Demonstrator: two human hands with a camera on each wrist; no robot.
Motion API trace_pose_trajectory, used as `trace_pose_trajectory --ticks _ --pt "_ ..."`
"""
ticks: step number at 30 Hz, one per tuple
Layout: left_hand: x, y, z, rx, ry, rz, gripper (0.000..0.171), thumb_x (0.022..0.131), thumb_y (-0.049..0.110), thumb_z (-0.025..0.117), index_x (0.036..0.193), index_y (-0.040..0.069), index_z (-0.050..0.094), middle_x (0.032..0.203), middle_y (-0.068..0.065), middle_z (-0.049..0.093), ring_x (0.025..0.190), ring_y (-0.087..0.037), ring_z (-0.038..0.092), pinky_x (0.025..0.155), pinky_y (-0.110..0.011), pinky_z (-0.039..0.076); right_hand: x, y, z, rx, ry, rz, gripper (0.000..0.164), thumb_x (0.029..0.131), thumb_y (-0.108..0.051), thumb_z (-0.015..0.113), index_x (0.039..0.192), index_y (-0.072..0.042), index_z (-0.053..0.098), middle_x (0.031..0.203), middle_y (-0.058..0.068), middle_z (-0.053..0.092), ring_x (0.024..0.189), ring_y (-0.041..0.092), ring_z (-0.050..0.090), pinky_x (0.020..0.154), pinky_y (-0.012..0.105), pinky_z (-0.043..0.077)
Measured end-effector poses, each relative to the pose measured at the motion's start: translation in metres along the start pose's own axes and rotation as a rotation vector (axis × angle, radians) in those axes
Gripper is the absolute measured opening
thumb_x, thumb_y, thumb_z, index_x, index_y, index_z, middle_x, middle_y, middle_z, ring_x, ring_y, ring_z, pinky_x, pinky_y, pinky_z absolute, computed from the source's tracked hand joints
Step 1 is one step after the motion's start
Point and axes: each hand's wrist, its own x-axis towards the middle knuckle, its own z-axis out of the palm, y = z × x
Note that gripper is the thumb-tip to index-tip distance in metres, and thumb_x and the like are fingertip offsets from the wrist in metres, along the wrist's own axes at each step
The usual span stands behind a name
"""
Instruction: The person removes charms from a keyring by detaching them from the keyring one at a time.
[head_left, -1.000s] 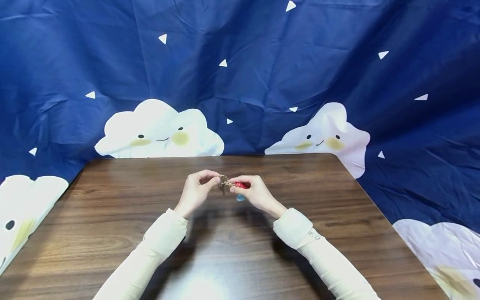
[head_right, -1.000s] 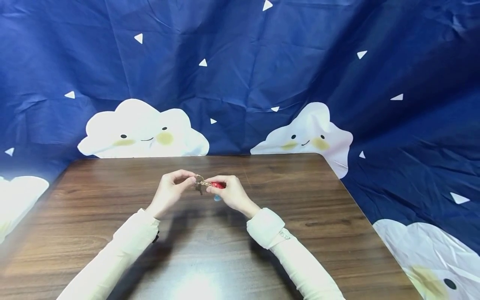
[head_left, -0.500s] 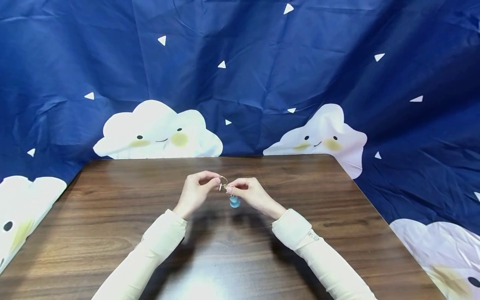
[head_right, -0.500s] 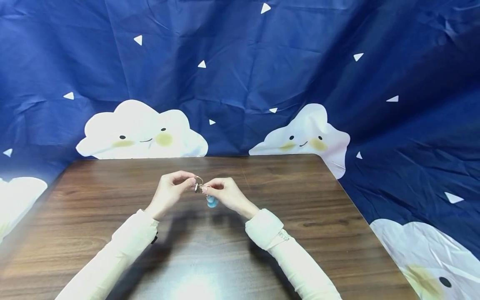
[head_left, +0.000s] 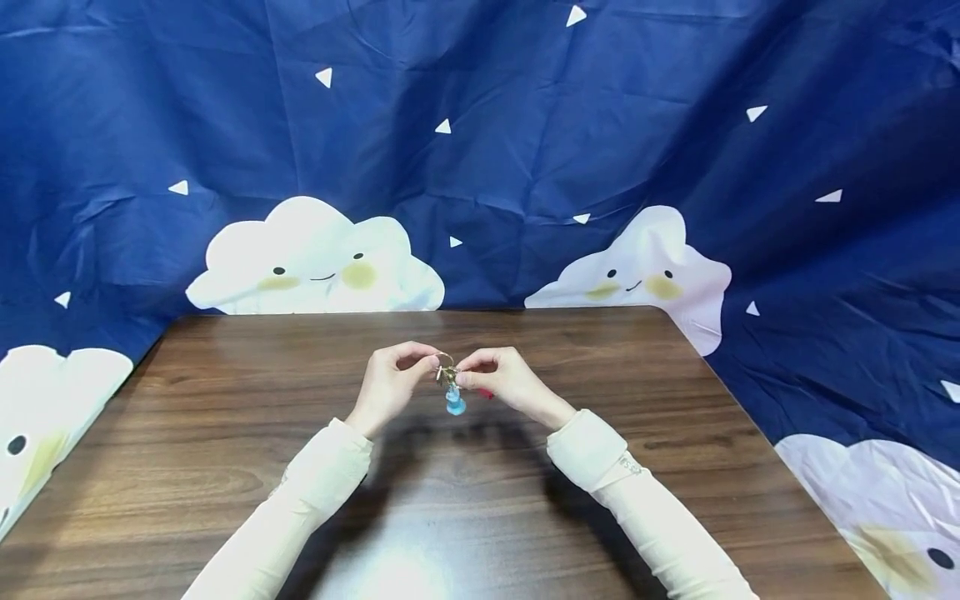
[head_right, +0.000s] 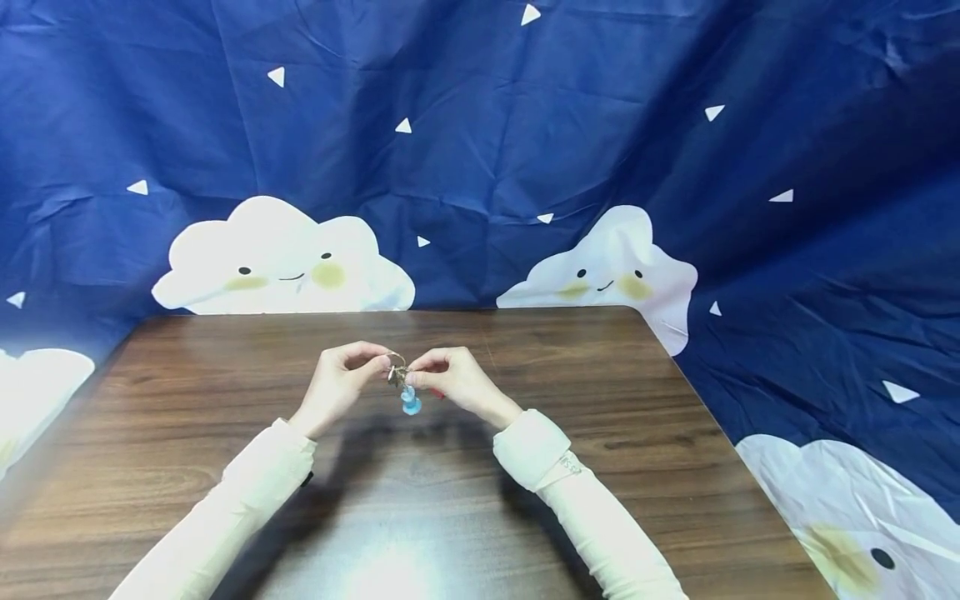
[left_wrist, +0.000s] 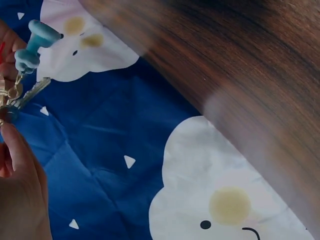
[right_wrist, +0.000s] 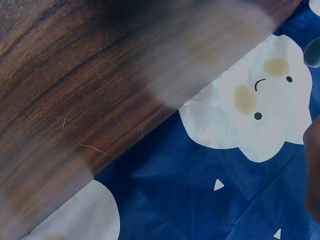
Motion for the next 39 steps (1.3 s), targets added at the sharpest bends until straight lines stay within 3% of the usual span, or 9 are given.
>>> trace_pose_trajectory --ticks 3,8,10,14,20,25,28,34,39 --pt "-0.003 0.012 0.000 -0.005 -0.016 0.002 0.014 0.082 0.004 0.064 0.093 -0.003 0.067 0.087 -0.020 0.068 0.070 -0.014 0.064 0.067 -0.026 0.055 -0.001 -0.001 -0.003 0.009 -0.009 0.023 0.021 0.080 -0.011 0.068 0.097 0.002 0.067 0.065 -0.006 0.057 0.052 0.007 0.043 0.047 0.018 0.035" --pt "-0.004 0.013 0.002 -0.027 -0.031 0.019 0.014 0.082 0.004 0.064 0.094 -0.004 0.067 0.088 -0.021 0.068 0.071 -0.016 0.066 0.070 -0.030 0.056 0.000 0.000 -0.004 -0.033 0.019 -0.014 0.019 0.081 -0.014 0.067 0.095 -0.001 0.069 0.075 -0.005 0.064 0.058 0.005 0.048 0.050 0.017 0.039" --pt "-0.004 0.013 0.003 -0.018 -0.024 0.039 0.015 0.082 0.003 0.064 0.095 -0.003 0.066 0.086 -0.021 0.068 0.071 -0.020 0.067 0.068 -0.032 0.056 0.001 0.002 -0.003 -0.124 0.036 -0.084 0.016 0.081 -0.014 0.067 0.093 -0.003 0.070 0.078 -0.001 0.066 0.062 0.004 0.052 0.054 0.018 0.044" --pt "-0.010 0.029 0.004 0.004 0.001 0.058 0.014 0.081 -0.001 0.063 0.094 -0.006 0.063 0.082 -0.022 0.067 0.072 -0.034 0.065 0.066 -0.037 0.056 0.002 0.004 -0.003 -0.360 0.086 -0.267 0.009 0.080 -0.015 0.068 0.086 -0.009 0.070 0.081 0.001 0.068 0.071 0.004 0.057 0.065 0.025 0.052" --pt "-0.012 0.027 0.008 0.004 0.021 0.078 0.010 0.080 -0.001 0.064 0.089 -0.007 0.064 0.084 -0.021 0.068 0.071 -0.019 0.065 0.065 -0.022 0.054 -0.001 0.005 -0.003 -0.661 0.211 -0.546 0.005 0.078 -0.019 0.069 0.081 -0.014 0.069 0.076 -0.006 0.064 0.066 0.003 0.055 0.060 0.020 0.047" --pt "-0.013 0.022 0.006 0.037 0.060 0.158 0.009 0.079 -0.003 0.065 0.087 -0.008 0.065 0.083 -0.021 0.068 0.071 -0.021 0.066 0.065 -0.019 0.054 0.000 0.002 0.001 -0.818 0.238 -0.712 0.006 0.083 -0.018 0.065 0.082 -0.012 0.066 0.077 -0.005 0.062 0.069 0.006 0.057 0.063 0.021 0.048" --pt "-0.014 0.023 0.005 0.039 0.077 0.202 0.008 0.078 -0.005 0.064 0.086 -0.009 0.065 0.083 -0.021 0.068 0.071 -0.024 0.065 0.066 -0.022 0.055 -0.001 -0.001 0.002 -0.857 0.246 -0.735 0.007 0.085 -0.017 0.063 0.083 -0.011 0.066 0.078 -0.004 0.063 0.073 0.009 0.058 0.066 0.024 0.050" --pt "-0.015 0.026 0.005 0.065 0.069 0.232 0.008 0.078 -0.007 0.064 0.085 -0.010 0.064 0.084 -0.023 0.067 0.077 -0.029 0.066 0.070 -0.028 0.056 -0.003 -0.004 0.002 -0.870 0.237 -0.683 0.006 0.085 -0.018 0.063 0.083 -0.012 0.064 0.078 -0.005 0.061 0.073 0.008 0.058 0.065 0.025 0.050" --pt "-0.011 0.014 0.008 0.050 0.054 0.191 0.009 0.080 -0.002 0.065 0.087 -0.007 0.064 0.082 -0.020 0.067 0.074 -0.026 0.066 0.068 -0.024 0.055 -0.005 -0.002 0.004 -0.752 0.236 -0.586 0.006 0.086 -0.017 0.061 0.083 -0.012 0.062 0.078 -0.005 0.060 0.069 0.005 0.055 0.063 0.022 0.047"
